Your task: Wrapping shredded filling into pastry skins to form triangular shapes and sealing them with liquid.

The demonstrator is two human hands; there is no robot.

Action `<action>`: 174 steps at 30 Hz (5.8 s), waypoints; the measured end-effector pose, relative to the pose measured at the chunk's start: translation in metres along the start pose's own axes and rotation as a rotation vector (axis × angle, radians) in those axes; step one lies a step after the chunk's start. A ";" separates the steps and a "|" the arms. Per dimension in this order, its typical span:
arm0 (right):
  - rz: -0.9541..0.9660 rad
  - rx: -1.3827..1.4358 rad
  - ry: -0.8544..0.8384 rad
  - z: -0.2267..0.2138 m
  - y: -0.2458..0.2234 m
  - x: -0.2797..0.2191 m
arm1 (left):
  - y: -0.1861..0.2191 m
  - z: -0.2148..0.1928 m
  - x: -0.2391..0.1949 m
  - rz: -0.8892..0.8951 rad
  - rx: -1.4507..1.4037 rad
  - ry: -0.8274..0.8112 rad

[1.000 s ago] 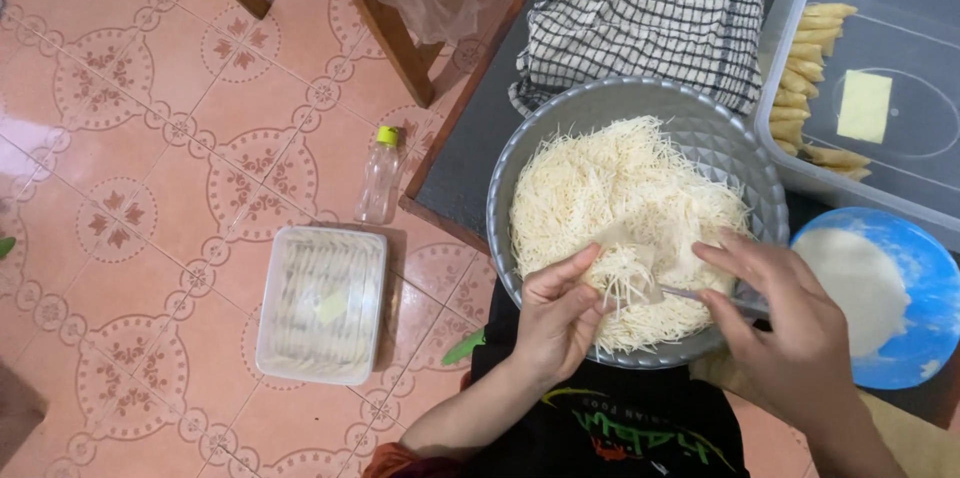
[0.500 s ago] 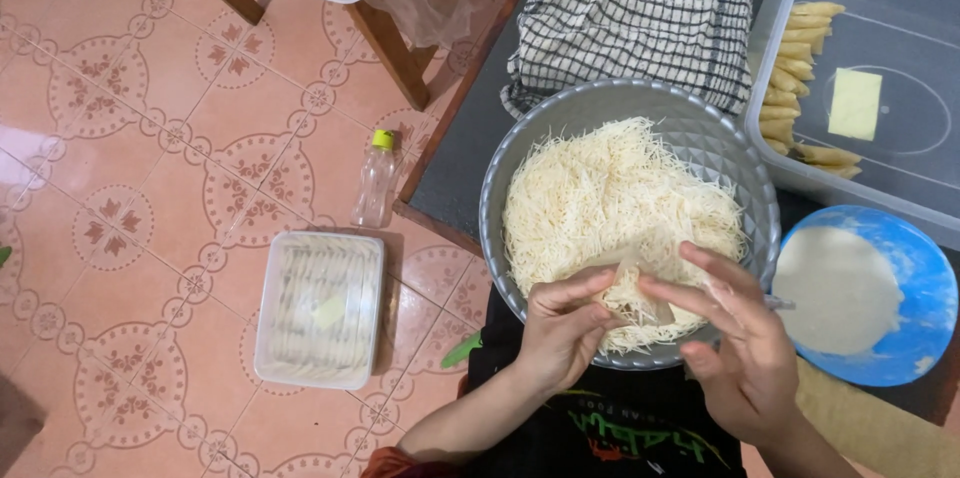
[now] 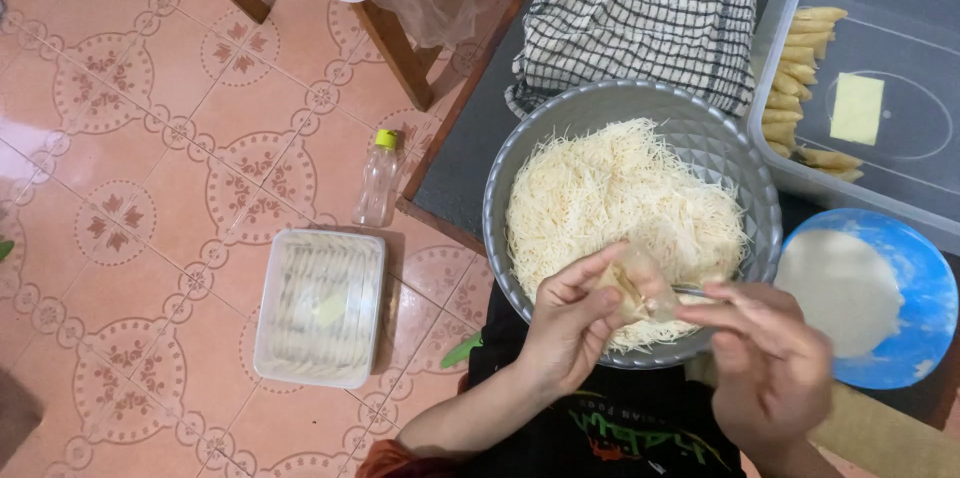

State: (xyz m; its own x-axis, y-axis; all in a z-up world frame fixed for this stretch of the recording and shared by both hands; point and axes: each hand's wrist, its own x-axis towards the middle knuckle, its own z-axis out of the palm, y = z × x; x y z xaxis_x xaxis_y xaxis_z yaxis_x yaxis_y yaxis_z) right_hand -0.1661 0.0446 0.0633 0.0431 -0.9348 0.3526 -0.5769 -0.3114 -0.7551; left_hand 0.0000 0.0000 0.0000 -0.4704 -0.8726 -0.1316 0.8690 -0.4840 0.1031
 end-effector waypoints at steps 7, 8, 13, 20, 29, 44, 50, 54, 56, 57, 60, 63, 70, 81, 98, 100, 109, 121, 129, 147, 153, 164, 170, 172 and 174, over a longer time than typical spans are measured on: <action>0.486 0.627 -0.004 0.028 -0.008 0.017 | -0.008 0.010 -0.002 0.118 0.294 0.083; 0.477 0.999 0.235 0.032 -0.017 0.024 | -0.012 0.007 -0.004 0.165 0.402 0.070; -0.160 0.486 0.277 0.034 0.029 -0.042 | -0.003 0.020 0.001 0.213 0.624 0.168; -0.152 0.023 -0.336 0.032 0.018 -0.027 | 0.005 0.027 -0.007 -0.026 0.422 -0.105; 0.096 0.227 -0.035 0.019 -0.004 0.000 | 0.015 0.040 -0.004 -0.108 0.704 -0.229; 0.015 0.268 0.178 0.021 -0.013 -0.013 | 0.007 0.007 -0.016 0.105 1.045 -0.006; 0.504 0.572 0.119 0.040 -0.017 -0.002 | 0.002 0.050 -0.021 0.590 1.510 -0.267; 0.561 0.711 0.001 0.023 0.004 0.002 | -0.002 0.011 -0.018 0.606 1.607 -0.391; 0.813 1.381 -0.252 0.010 0.034 0.001 | 0.004 -0.008 -0.016 0.603 1.771 -0.599; 0.815 1.381 -0.249 0.002 0.026 0.005 | 0.008 -0.005 -0.016 0.600 1.769 -0.599; 0.801 1.590 -0.285 -0.018 0.004 0.009 | 0.019 0.007 -0.015 0.585 1.704 -0.572; 0.568 0.967 -0.064 -0.023 -0.016 0.001 | 0.021 0.023 -0.014 0.577 1.634 -0.484; 0.494 0.266 0.093 -0.009 -0.006 0.004 | 0.013 0.025 -0.021 0.388 1.389 -0.152; 0.719 1.077 0.120 0.004 0.020 -0.007 | 0.021 0.034 -0.024 0.035 1.194 -0.010; 0.355 -1.287 -0.230 -0.112 0.199 -0.087 | -0.015 0.035 -0.013 -0.245 0.133 0.156; 0.325 -1.285 -0.259 -0.128 0.197 -0.096 | -0.016 0.037 -0.011 -0.284 0.129 0.173; -0.182 -0.684 0.081 -0.092 0.055 -0.077 | -0.030 0.052 -0.010 -0.544 0.145 0.167; -0.095 -0.337 0.099 -0.091 0.041 -0.040 | -0.024 0.045 -0.014 -0.663 0.520 -0.051; 0.511 0.593 0.297 -0.035 0.021 -0.064 | -0.029 0.067 -0.005 -0.182 1.341 -0.224; -0.105 0.070 0.319 -0.034 0.035 -0.053 | -0.029 0.077 -0.005 -0.264 0.180 -0.017; -0.133 -0.261 0.120 -0.047 0.021 -0.038 | -0.019 0.070 -0.006 -0.366 -0.293 0.014; 0.430 0.267 -0.166 -0.064 0.011 -0.002 | -0.017 0.074 0.010 -0.437 0.971 -0.495; 0.257 -0.129 -0.051 -0.105 0.030 0.011 | -0.013 0.069 0.012 -0.270 0.958 -0.519; 0.203 -0.290 0.070 -0.131 0.058 0.046 | -0.004 0.061 0.011 -0.165 1.030 -0.454; 0.141 -0.442 0.185 -0.151 0.102 0.084 | 0.005 0.056 0.009 -0.054 1.099 -0.380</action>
State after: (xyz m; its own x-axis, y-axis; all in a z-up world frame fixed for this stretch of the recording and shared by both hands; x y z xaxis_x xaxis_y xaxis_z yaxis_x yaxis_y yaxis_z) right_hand -0.3446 -0.0401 0.0998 -0.1825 -0.9041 0.3864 -0.8588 -0.0447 -0.5103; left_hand -0.0085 -0.0135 0.0548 -0.6808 -0.7221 0.1229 0.3326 -0.1553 0.9302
